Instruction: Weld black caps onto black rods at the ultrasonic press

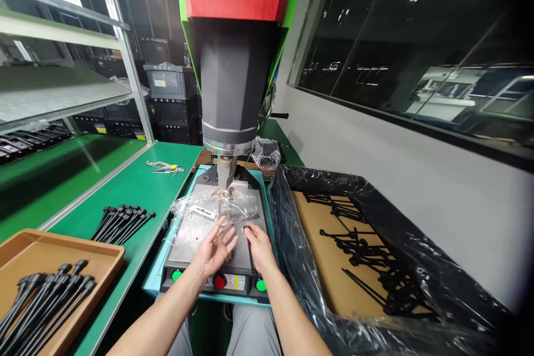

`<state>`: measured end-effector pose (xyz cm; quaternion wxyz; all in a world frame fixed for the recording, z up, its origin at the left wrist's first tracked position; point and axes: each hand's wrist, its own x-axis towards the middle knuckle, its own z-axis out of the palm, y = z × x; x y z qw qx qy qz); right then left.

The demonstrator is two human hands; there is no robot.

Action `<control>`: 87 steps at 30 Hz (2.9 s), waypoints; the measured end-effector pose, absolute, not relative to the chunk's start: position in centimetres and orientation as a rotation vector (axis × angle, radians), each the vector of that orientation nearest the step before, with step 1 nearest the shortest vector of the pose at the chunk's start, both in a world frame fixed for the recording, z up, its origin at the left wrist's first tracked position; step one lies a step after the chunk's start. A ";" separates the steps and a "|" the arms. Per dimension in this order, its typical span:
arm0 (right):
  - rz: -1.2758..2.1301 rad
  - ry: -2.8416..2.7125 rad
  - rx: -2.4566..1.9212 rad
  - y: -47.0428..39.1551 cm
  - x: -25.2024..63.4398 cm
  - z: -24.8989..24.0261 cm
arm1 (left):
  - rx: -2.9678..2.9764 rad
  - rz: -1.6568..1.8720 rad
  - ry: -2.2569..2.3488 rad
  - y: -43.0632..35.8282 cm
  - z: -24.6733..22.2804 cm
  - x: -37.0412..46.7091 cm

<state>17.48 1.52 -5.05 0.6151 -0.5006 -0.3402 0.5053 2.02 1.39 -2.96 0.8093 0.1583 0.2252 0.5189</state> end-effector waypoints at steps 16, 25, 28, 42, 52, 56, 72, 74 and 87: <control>0.610 -1.451 -1.131 8.2 14.0 1.1 | 0.552 1.250 0.662 0.2 0.0 -0.7; 0.700 -1.435 -1.171 12.7 13.9 1.7 | 0.581 1.246 0.659 0.6 0.6 -1.0; 0.835 -1.465 -1.151 12.9 14.3 2.0 | 0.590 1.243 0.663 0.8 0.4 -1.0; 1.100 -1.269 -1.045 13.0 14.7 1.0 | 0.580 1.216 0.702 1.3 -0.5 -1.1; 1.205 -0.819 -1.156 8.6 17.0 -3.8 | 0.556 1.236 0.751 1.0 -1.6 -1.2; 1.189 -0.780 -1.186 5.0 17.1 -4.8 | 0.570 1.220 0.714 0.2 -1.6 -1.6; 0.894 -1.339 -1.573 -10.0 21.3 -15.0 | 1.089 0.867 1.327 -5.8 -11.4 -11.6; 0.812 -1.379 -1.581 -10.2 20.9 -14.8 | 1.065 0.876 1.308 -5.5 -11.7 -11.5; 0.994 -1.444 -1.598 -11.9 18.5 -13.6 | 1.022 0.743 1.290 -8.2 -13.4 -11.1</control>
